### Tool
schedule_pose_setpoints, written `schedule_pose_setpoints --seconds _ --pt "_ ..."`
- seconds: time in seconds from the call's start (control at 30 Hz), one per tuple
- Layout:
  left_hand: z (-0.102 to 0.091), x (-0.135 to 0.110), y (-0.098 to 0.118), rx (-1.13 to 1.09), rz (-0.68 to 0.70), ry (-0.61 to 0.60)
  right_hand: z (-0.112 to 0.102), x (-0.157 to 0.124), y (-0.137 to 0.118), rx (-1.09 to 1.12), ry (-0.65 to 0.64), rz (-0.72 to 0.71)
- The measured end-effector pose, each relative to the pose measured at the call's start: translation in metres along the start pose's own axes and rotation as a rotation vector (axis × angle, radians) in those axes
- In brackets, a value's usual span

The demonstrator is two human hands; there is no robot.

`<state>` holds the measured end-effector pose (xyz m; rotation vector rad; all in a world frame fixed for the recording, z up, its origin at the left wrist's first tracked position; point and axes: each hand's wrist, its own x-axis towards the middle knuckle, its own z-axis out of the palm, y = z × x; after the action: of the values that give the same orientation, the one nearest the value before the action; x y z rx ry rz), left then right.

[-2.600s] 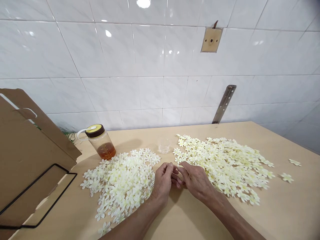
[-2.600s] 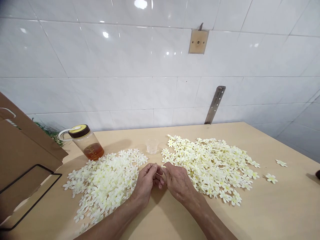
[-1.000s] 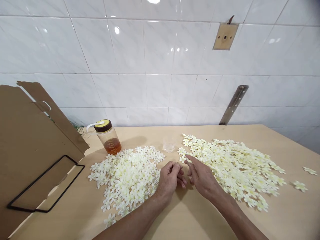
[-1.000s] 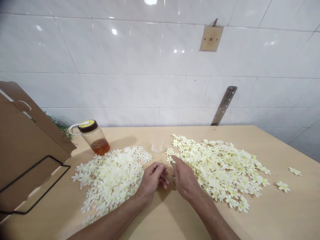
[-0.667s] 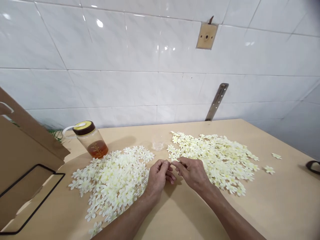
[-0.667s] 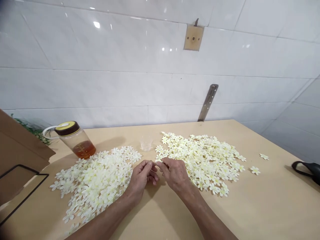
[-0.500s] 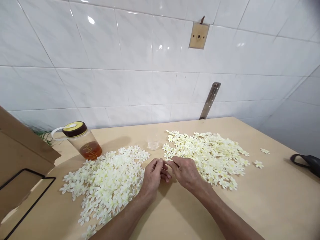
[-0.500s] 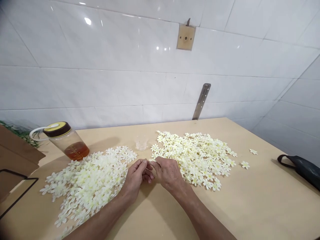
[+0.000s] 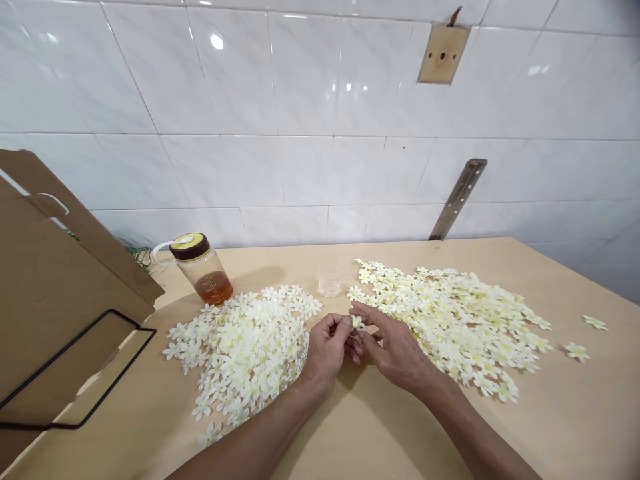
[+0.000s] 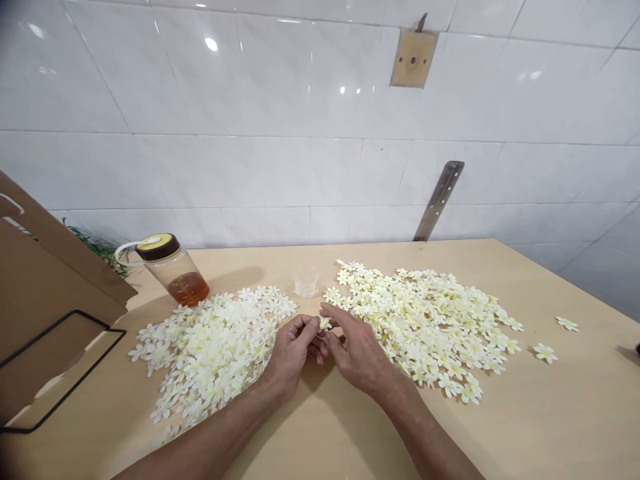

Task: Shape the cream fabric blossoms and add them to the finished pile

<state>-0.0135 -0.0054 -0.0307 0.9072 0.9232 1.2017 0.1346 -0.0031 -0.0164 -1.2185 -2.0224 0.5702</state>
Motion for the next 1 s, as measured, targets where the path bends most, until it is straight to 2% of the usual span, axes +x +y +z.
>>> schedule_pose_setpoints --seconds 0.1,0.2,0.37,0.6,0.83,1.0 --pt "0.0004 0.0013 -0.0006 0.010 -0.004 0.039 -0.0039 0.0012 -0.0041 0.046 0.080 0.011" --pt "0.0011 0.0022 -0.0006 0.015 0.004 0.058 -0.0060 0.0022 -0.0065 -0.013 0.163 -0.035" --pt "0.0007 0.0008 0.0011 0.010 0.000 0.047 -0.0024 0.0014 -0.0025 -0.103 0.184 -0.083" --pt "-0.0012 0.0002 -0.0012 -0.036 -0.030 0.018 0.0009 0.0037 -0.0014 -0.079 0.220 -0.026" --pt "-0.0002 -0.0001 0.0002 0.001 -0.011 0.009 -0.0029 0.0030 -0.0033 -0.031 0.170 0.097" --pt "-0.0011 0.0001 0.0006 -0.009 -0.025 0.007 -0.0059 0.0032 0.0006 0.057 0.074 0.185"
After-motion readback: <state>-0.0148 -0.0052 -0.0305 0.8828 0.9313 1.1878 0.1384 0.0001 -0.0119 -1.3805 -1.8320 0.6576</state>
